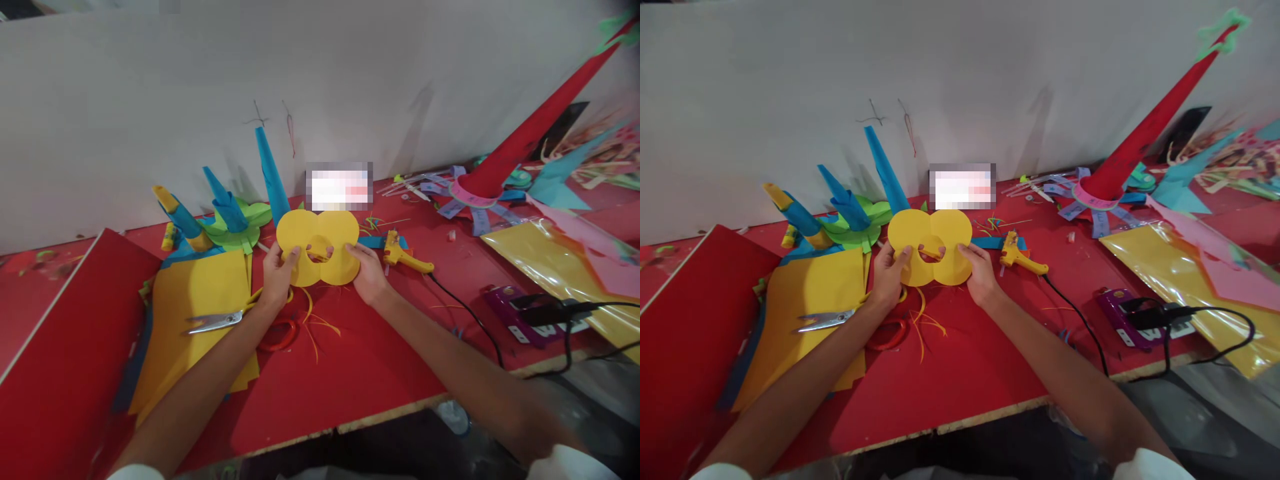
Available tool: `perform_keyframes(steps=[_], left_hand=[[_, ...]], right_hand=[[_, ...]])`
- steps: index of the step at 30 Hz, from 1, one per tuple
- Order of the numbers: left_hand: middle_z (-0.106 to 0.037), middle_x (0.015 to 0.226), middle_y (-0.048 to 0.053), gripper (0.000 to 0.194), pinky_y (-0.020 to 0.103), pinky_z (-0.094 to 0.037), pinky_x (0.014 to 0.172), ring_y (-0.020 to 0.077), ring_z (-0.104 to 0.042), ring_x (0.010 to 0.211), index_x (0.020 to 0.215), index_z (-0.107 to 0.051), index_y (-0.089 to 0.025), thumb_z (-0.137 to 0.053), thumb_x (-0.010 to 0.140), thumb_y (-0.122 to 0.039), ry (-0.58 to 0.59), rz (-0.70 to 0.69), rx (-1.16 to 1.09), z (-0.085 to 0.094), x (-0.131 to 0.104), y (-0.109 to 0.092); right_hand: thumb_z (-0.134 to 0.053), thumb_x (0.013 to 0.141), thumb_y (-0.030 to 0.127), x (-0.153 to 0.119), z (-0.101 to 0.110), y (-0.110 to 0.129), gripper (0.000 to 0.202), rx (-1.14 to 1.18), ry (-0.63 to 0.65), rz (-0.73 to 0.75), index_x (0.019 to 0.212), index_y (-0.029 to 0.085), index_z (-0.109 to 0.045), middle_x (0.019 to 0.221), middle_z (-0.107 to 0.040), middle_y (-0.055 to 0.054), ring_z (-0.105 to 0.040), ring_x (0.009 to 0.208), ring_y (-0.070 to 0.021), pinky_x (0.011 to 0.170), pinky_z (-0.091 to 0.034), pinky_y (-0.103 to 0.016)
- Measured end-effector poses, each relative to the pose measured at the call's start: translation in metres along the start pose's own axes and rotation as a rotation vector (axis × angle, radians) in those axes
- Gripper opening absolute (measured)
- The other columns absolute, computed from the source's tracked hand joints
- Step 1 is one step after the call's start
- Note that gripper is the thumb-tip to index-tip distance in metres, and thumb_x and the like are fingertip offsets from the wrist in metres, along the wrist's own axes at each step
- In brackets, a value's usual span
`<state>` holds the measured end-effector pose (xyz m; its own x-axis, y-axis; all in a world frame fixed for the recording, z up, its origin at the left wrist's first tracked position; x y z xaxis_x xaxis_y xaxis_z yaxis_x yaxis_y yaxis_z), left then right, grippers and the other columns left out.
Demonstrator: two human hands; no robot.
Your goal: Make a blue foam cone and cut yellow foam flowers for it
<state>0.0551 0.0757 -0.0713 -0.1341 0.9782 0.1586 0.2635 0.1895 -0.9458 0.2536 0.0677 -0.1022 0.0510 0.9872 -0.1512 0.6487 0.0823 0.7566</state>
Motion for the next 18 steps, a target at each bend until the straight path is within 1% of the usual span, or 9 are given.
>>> perform_keyframes(steps=[3, 6, 9, 13, 18], left_hand=[[-0.083, 0.103, 0.006, 0.052, 0.029, -0.062, 0.081, 0.0198, -0.079, 0.091, 0.101, -0.071, -0.019, -0.094, 0.073, -0.056, -0.036, 0.002, -0.011, 0.004, 0.002, 0.003], [-0.080, 0.093, 0.002, 0.050, 0.025, -0.060, 0.074, 0.0156, -0.075, 0.080, 0.094, -0.068, -0.020, -0.095, 0.071, -0.056, -0.060, 0.033, -0.031, 0.008, 0.004, 0.007], [-0.076, 0.086, -0.001, 0.049, 0.023, -0.057, 0.068, 0.0130, -0.071, 0.072, 0.093, -0.067, -0.020, -0.094, 0.072, -0.055, -0.077, 0.045, -0.034, 0.011, 0.006, 0.009], [-0.074, 0.081, -0.003, 0.049, 0.022, -0.054, 0.063, 0.0115, -0.068, 0.067, 0.090, -0.065, -0.021, -0.094, 0.071, -0.056, -0.098, 0.048, -0.036, 0.013, 0.007, 0.009], [-0.073, 0.078, -0.004, 0.051, 0.022, -0.054, 0.059, 0.0113, -0.067, 0.062, 0.092, -0.066, -0.021, -0.096, 0.069, -0.056, -0.110, 0.055, -0.036, 0.012, 0.006, 0.008]], right_hand=[[-0.091, 0.069, 0.041, -0.001, -0.002, 0.002, 0.032, 0.000, 0.008, 0.003, 0.092, 0.023, -0.078, 0.100, -0.087, -0.007, -0.080, 0.113, -0.0341, 0.098, -0.066, -0.047], [-0.085, 0.072, 0.041, -0.004, -0.007, 0.005, 0.028, 0.000, 0.043, -0.007, 0.092, 0.022, -0.077, 0.103, -0.087, -0.008, -0.079, 0.115, -0.0348, 0.098, -0.065, -0.047], [-0.080, 0.073, 0.041, -0.007, -0.013, 0.008, 0.026, -0.001, 0.078, -0.035, 0.092, 0.022, -0.077, 0.105, -0.087, -0.008, -0.078, 0.117, -0.0355, 0.099, -0.064, -0.048], [-0.076, 0.073, 0.043, -0.010, -0.019, 0.009, 0.027, -0.004, 0.123, -0.064, 0.091, 0.023, -0.077, 0.104, -0.086, -0.007, -0.076, 0.121, -0.0354, 0.100, -0.064, -0.049], [-0.076, 0.072, 0.043, -0.010, -0.020, 0.005, 0.028, 0.037, 0.120, -0.126, 0.091, 0.022, -0.078, 0.105, -0.087, -0.009, -0.076, 0.120, -0.0363, 0.097, -0.064, -0.049]])
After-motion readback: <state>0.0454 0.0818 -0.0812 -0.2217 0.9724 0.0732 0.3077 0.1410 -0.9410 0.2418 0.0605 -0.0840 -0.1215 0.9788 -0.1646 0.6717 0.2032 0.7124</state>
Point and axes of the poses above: each hand's wrist, its own x-axis towards the middle knuckle, its own z-axis out of the back of the hand, y = z × x, the point moved 5 cm from there along x, towards the middle knuckle
